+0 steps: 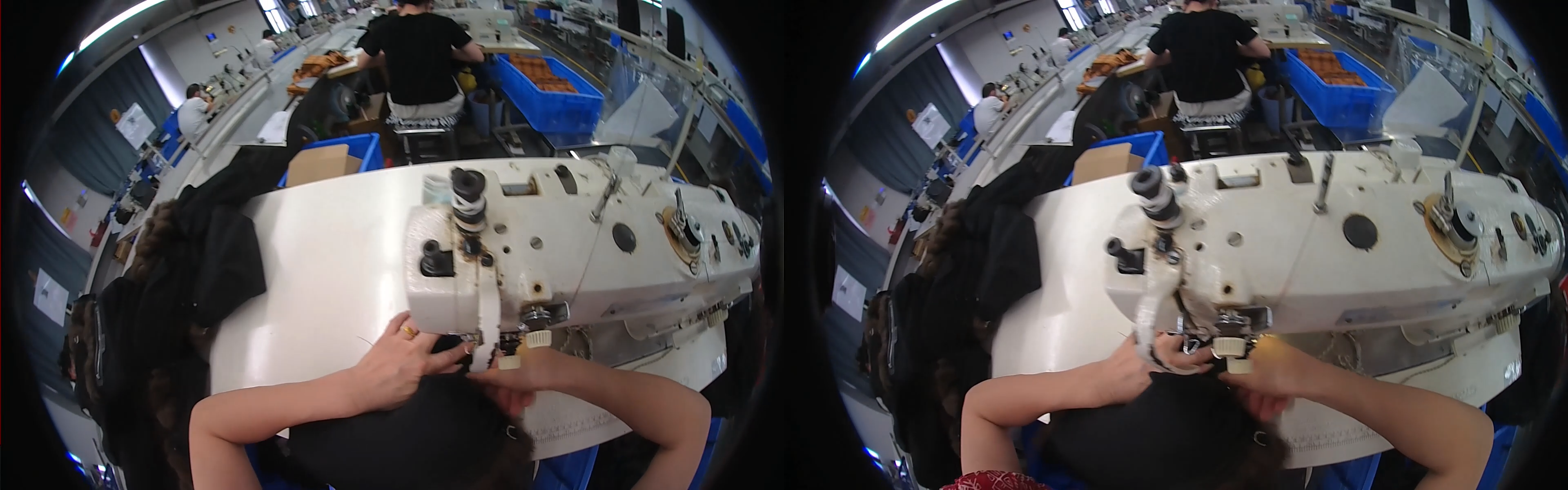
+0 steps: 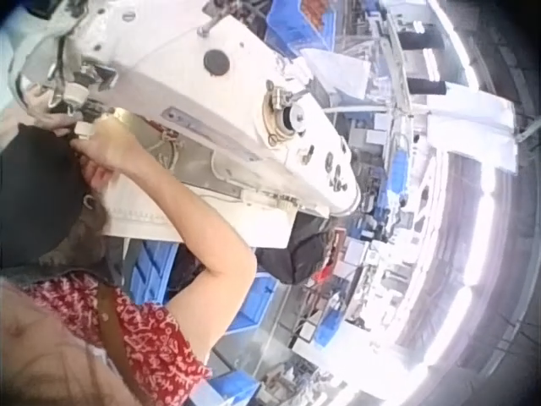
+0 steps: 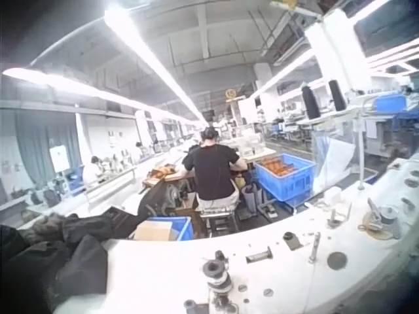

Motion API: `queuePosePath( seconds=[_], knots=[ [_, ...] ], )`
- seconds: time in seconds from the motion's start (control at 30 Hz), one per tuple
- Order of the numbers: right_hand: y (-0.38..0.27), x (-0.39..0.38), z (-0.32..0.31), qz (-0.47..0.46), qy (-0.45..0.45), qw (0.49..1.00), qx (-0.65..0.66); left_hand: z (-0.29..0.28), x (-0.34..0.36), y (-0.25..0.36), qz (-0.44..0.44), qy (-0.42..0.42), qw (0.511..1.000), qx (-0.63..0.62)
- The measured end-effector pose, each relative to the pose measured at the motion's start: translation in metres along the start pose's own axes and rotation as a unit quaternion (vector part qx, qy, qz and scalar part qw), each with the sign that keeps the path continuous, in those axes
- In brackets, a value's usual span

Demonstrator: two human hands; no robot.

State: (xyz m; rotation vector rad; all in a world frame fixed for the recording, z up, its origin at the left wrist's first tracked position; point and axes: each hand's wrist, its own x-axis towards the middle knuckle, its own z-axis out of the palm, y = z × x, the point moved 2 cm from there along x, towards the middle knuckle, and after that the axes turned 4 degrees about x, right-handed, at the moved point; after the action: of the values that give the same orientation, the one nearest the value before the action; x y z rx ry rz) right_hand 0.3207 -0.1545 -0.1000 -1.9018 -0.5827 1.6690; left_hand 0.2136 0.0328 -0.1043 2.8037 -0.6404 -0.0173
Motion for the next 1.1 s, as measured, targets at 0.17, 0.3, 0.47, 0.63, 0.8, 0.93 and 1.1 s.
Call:
queuePosePath(
  seconds=[0.17,0.3,0.47,0.63,0.8,0.93,1.1],
  knots=[
    [0.016,0.008,0.005,0.003,0.004,1.0,-0.007,0.0,0.005,0.004,0.033,0.031,0.994,0.101],
    [0.014,0.014,0.005,0.011,0.028,0.999,-0.03,-0.033,0.009,0.007,0.007,-0.043,0.995,0.091],
    [0.006,0.018,0.001,0.018,0.025,0.999,-0.021,-0.062,0.001,0.027,-0.145,-0.188,0.88,-0.412],
    [0.016,-0.004,0.005,0.018,0.084,0.996,-0.009,-0.049,-0.008,0.017,-0.128,-0.159,0.887,-0.415],
    [0.019,0.004,0.0,-0.009,0.085,0.996,-0.035,-0.057,-0.028,0.054,0.079,0.01,0.904,-0.419],
    [0.018,0.009,-0.001,0.027,0.045,0.999,-0.008,-0.044,-0.029,0.1,0.183,0.1,0.973,-0.099],
    [0.018,0.016,-0.003,0.036,0.04,0.998,0.038,-0.047,-0.024,0.144,0.105,0.071,0.99,0.067]
  ],
)
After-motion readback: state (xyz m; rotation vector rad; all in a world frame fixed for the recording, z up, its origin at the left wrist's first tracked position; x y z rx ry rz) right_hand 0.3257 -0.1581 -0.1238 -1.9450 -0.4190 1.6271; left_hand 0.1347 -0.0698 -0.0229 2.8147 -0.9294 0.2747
